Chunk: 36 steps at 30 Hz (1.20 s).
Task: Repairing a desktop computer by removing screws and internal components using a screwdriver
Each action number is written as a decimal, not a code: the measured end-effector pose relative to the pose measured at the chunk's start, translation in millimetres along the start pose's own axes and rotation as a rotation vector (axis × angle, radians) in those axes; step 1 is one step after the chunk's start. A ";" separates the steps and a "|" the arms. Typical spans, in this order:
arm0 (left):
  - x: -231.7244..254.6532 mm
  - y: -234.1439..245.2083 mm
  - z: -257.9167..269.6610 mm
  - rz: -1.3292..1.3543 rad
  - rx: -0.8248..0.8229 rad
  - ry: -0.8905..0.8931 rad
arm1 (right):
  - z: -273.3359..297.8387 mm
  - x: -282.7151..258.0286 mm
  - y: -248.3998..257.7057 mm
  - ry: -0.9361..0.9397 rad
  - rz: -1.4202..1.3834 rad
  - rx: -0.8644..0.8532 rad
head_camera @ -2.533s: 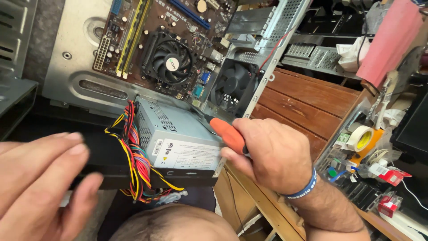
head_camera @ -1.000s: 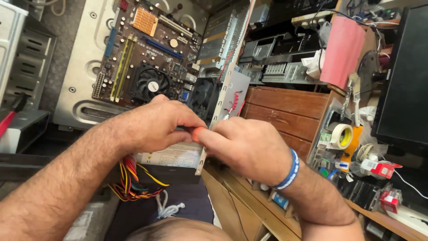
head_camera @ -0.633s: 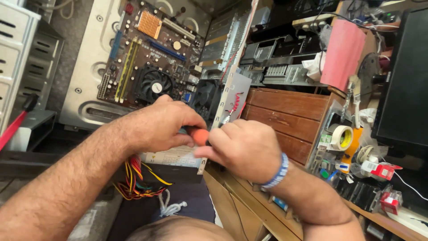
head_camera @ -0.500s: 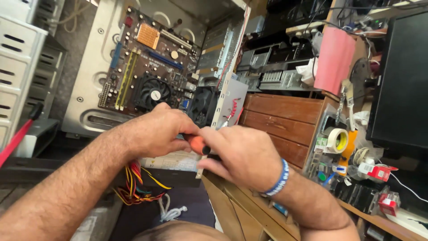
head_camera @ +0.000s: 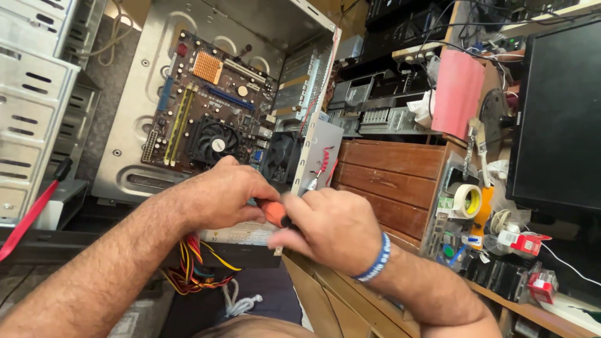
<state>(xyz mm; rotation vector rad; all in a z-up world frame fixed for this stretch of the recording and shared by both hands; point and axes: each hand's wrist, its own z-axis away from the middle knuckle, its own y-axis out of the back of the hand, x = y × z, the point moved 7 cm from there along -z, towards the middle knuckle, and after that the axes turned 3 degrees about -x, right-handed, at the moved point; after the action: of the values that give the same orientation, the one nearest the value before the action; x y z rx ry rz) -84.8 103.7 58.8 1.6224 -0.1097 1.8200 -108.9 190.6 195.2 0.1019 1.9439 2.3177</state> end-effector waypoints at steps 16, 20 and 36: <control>-2.4 -8.5 -4.4 -0.109 -0.028 0.001 | -1.2 -3.5 0.1 -0.048 -0.055 -0.170; 0.2 -8.1 -4.7 -0.119 -0.042 0.009 | 7.3 -3.7 -15.0 0.032 -0.095 -0.131; -5.6 -12.2 -6.1 -0.175 0.025 -0.050 | 6.5 -1.6 -14.3 0.017 -0.002 -0.139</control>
<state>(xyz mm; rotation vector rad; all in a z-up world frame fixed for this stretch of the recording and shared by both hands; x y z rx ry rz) -83.5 113.5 47.8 1.6412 0.0323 1.6549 -105.9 199.3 182.2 0.0690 1.7823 2.4514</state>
